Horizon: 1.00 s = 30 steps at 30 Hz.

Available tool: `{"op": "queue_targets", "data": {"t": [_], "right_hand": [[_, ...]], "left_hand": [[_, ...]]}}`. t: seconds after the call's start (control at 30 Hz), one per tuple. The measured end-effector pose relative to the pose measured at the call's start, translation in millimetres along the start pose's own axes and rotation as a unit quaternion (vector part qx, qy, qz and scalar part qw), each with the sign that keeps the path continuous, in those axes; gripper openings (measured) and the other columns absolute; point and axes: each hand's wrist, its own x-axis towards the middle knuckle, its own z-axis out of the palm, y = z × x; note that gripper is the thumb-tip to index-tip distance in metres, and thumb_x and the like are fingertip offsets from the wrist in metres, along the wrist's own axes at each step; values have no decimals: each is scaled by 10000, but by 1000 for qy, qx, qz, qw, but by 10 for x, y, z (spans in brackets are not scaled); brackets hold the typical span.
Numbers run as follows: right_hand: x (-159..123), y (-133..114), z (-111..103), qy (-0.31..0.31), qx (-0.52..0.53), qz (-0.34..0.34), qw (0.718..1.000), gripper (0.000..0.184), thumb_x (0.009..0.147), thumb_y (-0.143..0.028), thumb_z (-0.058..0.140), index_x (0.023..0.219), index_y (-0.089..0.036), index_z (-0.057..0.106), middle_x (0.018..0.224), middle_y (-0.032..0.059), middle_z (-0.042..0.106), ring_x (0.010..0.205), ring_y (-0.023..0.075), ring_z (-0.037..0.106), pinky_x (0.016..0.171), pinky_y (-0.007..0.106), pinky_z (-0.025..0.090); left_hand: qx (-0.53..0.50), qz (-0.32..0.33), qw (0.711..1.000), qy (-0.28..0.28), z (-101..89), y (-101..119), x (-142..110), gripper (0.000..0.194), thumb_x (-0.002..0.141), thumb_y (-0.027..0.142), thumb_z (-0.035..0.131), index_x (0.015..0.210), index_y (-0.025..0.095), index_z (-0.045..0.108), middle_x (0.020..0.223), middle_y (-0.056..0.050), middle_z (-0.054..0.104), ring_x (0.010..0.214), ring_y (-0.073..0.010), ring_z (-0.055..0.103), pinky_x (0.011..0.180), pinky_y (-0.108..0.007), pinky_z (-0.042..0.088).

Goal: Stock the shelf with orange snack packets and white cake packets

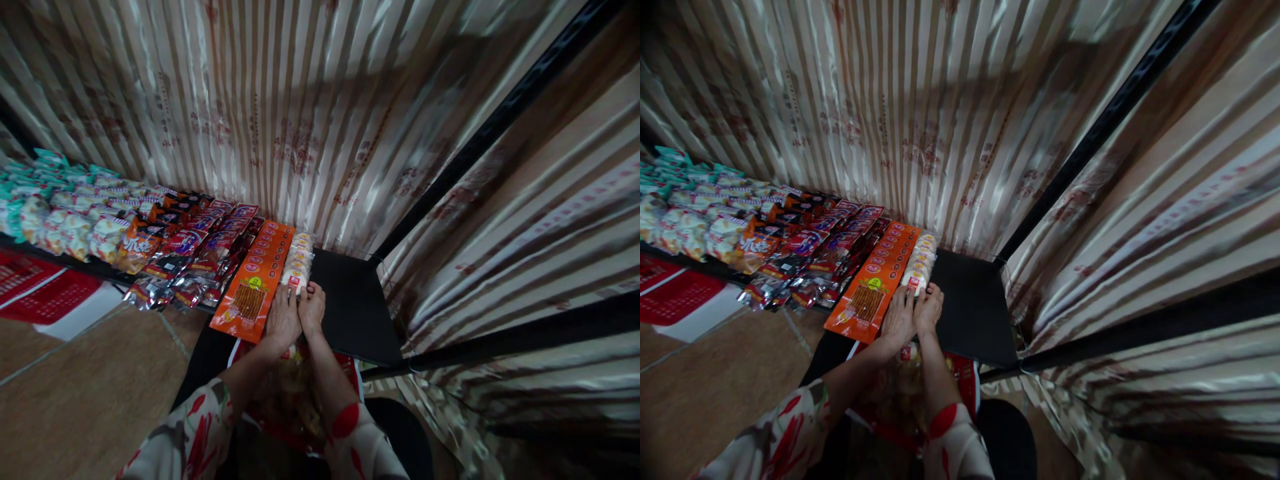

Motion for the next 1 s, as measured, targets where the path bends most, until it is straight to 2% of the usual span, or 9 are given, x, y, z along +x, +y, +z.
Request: {"op": "queue_targets", "data": {"t": [0.2,0.4,0.57,0.67,0.73,0.83,0.93,0.97,1.0], "right_hand": [[-109,51,-87,25,31,-21,999,309,782,-271,396,992,-114,559,918,125,571,839,189,543,803,318,444],[-278,74,-211,21,78,-21,997,316,799,-291,379,1003,-132,560,947,114,575,753,164,562,739,318,469],[-600,101,-376,33,125,-19,991,324,830,-374,395,984,-157,579,945,90,625,770,156,583,731,298,467],[-883,280,-459,31,148,19,988,330,828,-388,410,1001,-164,580,842,61,649,711,149,596,671,271,467],[-1062,485,-489,34,151,50,987,346,822,-394,407,1014,-164,581,796,53,655,680,150,601,631,260,463],[-1264,833,-507,30,98,89,991,320,801,-391,397,932,-177,597,810,65,667,722,176,615,659,277,465],[-1380,1094,-501,-66,-17,124,990,322,804,-331,334,855,-183,615,775,84,676,670,186,617,618,282,456],[-1405,1146,-493,-93,-62,120,986,326,800,-300,318,823,-187,623,775,89,677,670,188,617,617,284,452],[-1428,1181,-480,-116,-95,113,982,323,793,-276,315,783,-194,627,766,88,676,673,191,617,619,287,449]], "left_hand": [[-23,17,999,29,-13,-13,-24,493,825,173,444,1304,86,367,1379,-202,369,1308,-301,287,1033,-461,324],[-47,47,996,65,-21,-34,-93,440,800,118,441,1238,78,447,1337,-191,405,1283,-294,322,1033,-463,334],[-121,121,984,57,-95,-10,-421,336,797,93,395,1086,133,561,1113,-121,554,1096,-226,471,939,-387,434],[-161,151,975,38,-67,-3,-720,301,805,120,382,1028,148,583,1027,-97,585,985,-207,508,877,-357,461],[-171,157,973,-5,11,-20,-915,273,819,150,378,990,156,591,997,-90,595,945,-198,526,867,-349,459],[-159,140,969,-130,192,-93,-1161,241,830,170,390,965,166,589,999,-83,596,931,-178,545,840,-296,460],[-106,8,969,-221,366,-233,-1337,265,800,188,445,1034,142,561,1098,-118,570,1033,-217,520,880,-319,431],[-85,-25,962,-257,409,-292,-1378,292,800,182,439,1063,122,550,1121,-144,559,1056,-238,511,886,-337,422],[-68,-32,952,-298,444,-352,-1411,304,803,156,413,1068,100,551,1124,-173,555,1081,-262,496,899,-369,406]]}}
